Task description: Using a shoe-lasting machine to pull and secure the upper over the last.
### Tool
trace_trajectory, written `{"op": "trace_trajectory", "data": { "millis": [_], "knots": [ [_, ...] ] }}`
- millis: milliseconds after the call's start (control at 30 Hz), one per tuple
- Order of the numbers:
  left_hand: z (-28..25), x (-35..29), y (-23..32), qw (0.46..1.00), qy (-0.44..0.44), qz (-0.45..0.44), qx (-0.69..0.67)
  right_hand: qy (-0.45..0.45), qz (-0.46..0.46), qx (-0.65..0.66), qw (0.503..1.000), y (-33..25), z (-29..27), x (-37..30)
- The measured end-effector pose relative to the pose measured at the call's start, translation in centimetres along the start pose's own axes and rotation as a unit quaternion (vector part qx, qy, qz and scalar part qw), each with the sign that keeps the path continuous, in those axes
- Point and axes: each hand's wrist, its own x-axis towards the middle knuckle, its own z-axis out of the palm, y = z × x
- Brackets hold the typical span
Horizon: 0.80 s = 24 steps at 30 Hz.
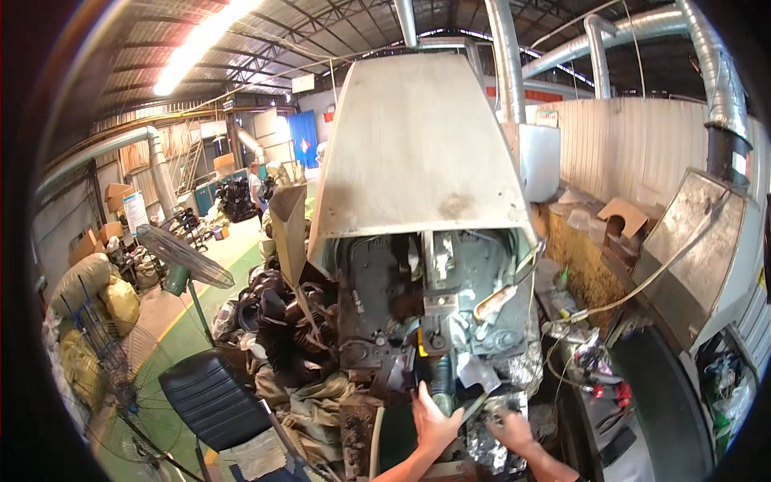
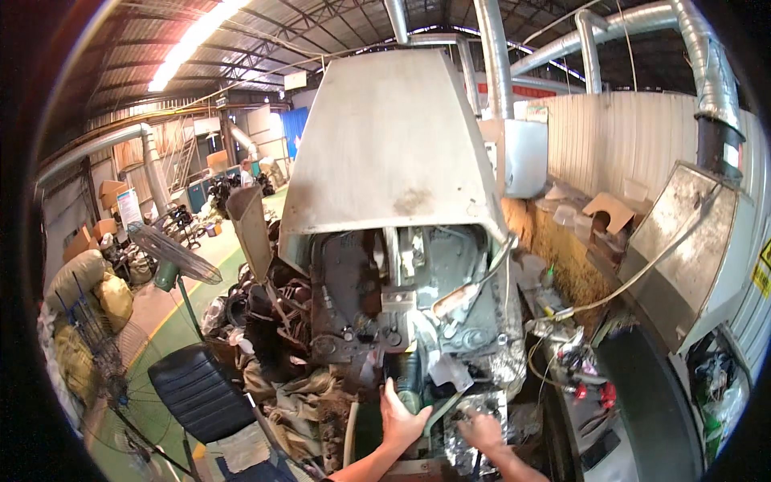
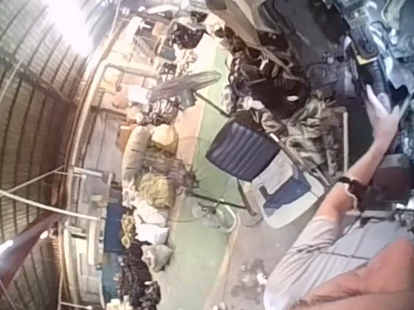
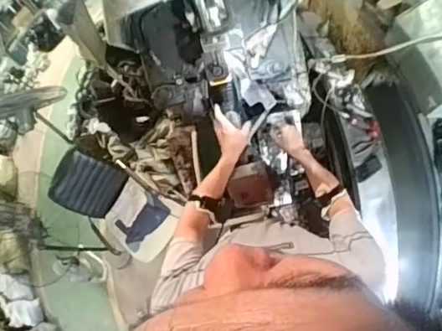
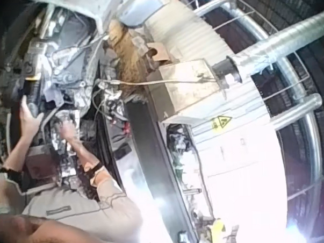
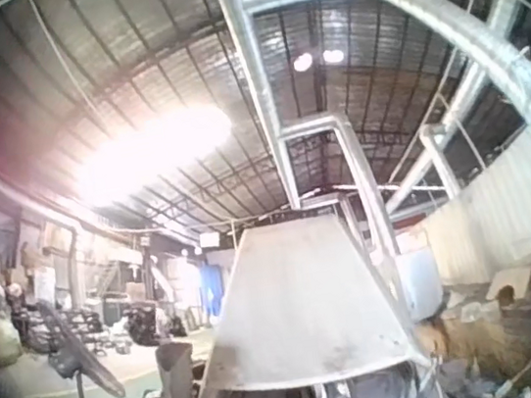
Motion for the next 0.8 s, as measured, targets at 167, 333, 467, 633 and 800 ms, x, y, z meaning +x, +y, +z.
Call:
{"op": "trace_trajectory", "data": {
  "millis": [167, 333, 467, 633, 800],
  "knots": [
    [0.6, -0.2, -1.2, 1.000, -0.001, 0.004, -0.011, -0.028, -0.006, 0.027, 0.999, -0.6, 0.4, -0.2],
    [0.9, -0.2, -1.4, 1.000, 0.003, 0.005, -0.016, -0.006, 0.007, 0.019, 1.000, -0.4, 0.6, -0.8],
    [0.8, -0.3, -1.2, 1.000, -0.003, 0.006, -0.019, 0.003, 0.001, -0.007, 1.000, -0.3, 1.0, -0.7],
    [0.8, -0.2, -1.2, 1.000, -0.002, 0.007, -0.013, -0.009, 0.028, 0.018, 0.999, -0.1, 1.4, -0.6],
    [0.9, -0.2, -1.3, 1.000, 0.009, 0.019, -0.002, -0.001, 0.031, 0.010, 0.999, -0.2, 1.4, -0.5]
  ]
}}
